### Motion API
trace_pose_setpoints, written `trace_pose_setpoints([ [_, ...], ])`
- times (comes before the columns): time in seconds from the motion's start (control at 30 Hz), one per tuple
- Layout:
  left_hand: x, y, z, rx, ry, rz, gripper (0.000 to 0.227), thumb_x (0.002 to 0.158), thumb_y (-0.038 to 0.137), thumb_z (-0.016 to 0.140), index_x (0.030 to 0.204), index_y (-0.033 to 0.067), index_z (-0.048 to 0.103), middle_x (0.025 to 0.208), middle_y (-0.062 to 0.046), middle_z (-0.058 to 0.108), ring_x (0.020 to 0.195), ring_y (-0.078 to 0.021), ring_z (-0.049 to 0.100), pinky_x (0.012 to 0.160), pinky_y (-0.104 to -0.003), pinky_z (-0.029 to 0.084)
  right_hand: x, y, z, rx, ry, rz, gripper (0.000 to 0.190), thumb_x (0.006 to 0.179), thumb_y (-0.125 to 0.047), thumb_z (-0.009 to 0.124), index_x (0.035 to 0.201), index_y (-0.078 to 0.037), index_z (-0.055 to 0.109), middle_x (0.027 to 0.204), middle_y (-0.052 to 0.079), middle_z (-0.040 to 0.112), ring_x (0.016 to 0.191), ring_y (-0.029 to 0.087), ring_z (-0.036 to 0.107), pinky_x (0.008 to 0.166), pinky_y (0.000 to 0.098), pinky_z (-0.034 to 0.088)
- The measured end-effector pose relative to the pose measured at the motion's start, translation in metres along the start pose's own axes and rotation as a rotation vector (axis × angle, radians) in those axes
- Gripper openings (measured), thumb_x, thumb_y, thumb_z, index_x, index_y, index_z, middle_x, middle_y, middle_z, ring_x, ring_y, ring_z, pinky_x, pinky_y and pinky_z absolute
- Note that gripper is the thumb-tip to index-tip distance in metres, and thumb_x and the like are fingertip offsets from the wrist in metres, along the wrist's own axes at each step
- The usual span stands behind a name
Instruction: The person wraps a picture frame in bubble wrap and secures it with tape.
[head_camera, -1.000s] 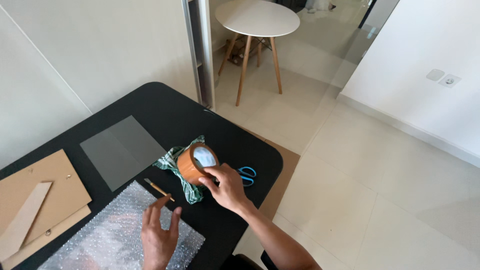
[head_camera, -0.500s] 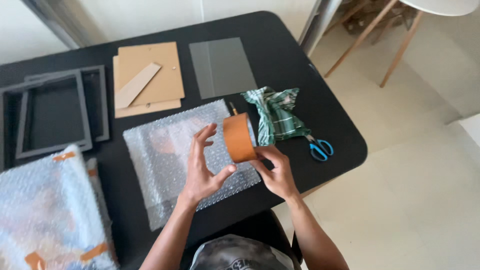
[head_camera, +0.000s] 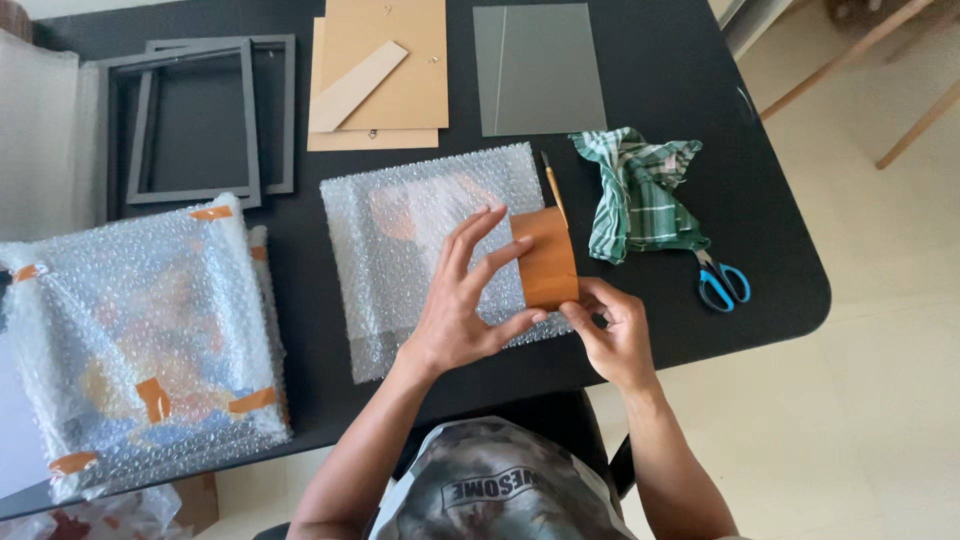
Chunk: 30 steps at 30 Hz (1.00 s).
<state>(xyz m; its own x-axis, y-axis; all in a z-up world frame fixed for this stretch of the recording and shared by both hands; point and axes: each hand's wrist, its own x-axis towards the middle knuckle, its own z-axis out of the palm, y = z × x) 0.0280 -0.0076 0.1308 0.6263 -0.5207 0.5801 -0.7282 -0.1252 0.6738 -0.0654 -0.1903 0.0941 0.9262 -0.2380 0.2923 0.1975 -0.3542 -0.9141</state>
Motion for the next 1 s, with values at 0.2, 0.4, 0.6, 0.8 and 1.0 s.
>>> trace_pose_setpoints([
  [0.2,0.002,0.005,0.009,0.067,-0.039,0.039,0.051,0.073,0.026,0.081,0.120,0.0205,0.062,0.129,-0.010,0.052,0.128,-0.0394,0.045,0.098,-0.056,0.043,-0.002,-0.006,0.003,-0.131,0.009,-0.077,0.019,0.084,-0.016,0.069,0.098,-0.003,0.069,0.065,0.008,0.062,0.056,0.017,0.063,0.048,0.0268,0.050],
  [0.4,-0.001,0.004,0.015,0.008,-0.003,-0.014,0.026,0.077,0.015,0.077,0.102,0.0191,0.070,0.120,-0.005,0.060,0.117,-0.0328,0.056,0.091,-0.047,0.051,-0.004,-0.002,0.004,-0.148,0.012,-0.066,0.021,0.085,-0.022,0.069,0.101,-0.009,0.070,0.068,0.005,0.064,0.051,0.013,0.059,0.041,0.0225,0.045],
  [0.6,0.000,0.000,0.024,-0.123,0.053,-0.264,0.009,0.082,0.014,0.072,0.090,0.0168,0.069,0.107,-0.002,0.065,0.102,-0.0279,0.064,0.078,-0.039,0.054,-0.003,-0.007,0.002,-0.332,0.016,-0.086,0.022,0.086,-0.026,0.070,0.100,-0.010,0.070,0.075,0.006,0.059,0.060,0.020,0.060,0.048,0.0266,0.048],
  [0.8,0.006,-0.009,0.042,-0.322,0.011,-0.514,0.006,0.087,0.019,0.067,0.085,0.0142,0.065,0.097,-0.001,0.068,0.089,-0.0219,0.070,0.065,-0.032,0.054,0.000,0.001,-0.013,-0.433,-0.042,-0.257,0.042,0.079,-0.048,0.071,0.105,-0.016,0.066,0.084,0.003,0.065,0.080,0.021,0.060,0.080,0.0347,0.043],
  [1.0,0.003,-0.035,0.070,-0.193,0.042,-0.515,0.006,0.088,0.020,0.066,0.089,0.0144,0.066,0.086,-0.002,0.068,0.093,-0.0234,0.068,0.074,-0.035,0.052,0.007,-0.009,-0.033,-0.460,-0.136,-0.118,0.041,0.084,-0.036,0.069,0.111,-0.006,0.063,0.082,0.022,0.065,0.082,0.043,0.065,0.062,0.0470,0.052],
])
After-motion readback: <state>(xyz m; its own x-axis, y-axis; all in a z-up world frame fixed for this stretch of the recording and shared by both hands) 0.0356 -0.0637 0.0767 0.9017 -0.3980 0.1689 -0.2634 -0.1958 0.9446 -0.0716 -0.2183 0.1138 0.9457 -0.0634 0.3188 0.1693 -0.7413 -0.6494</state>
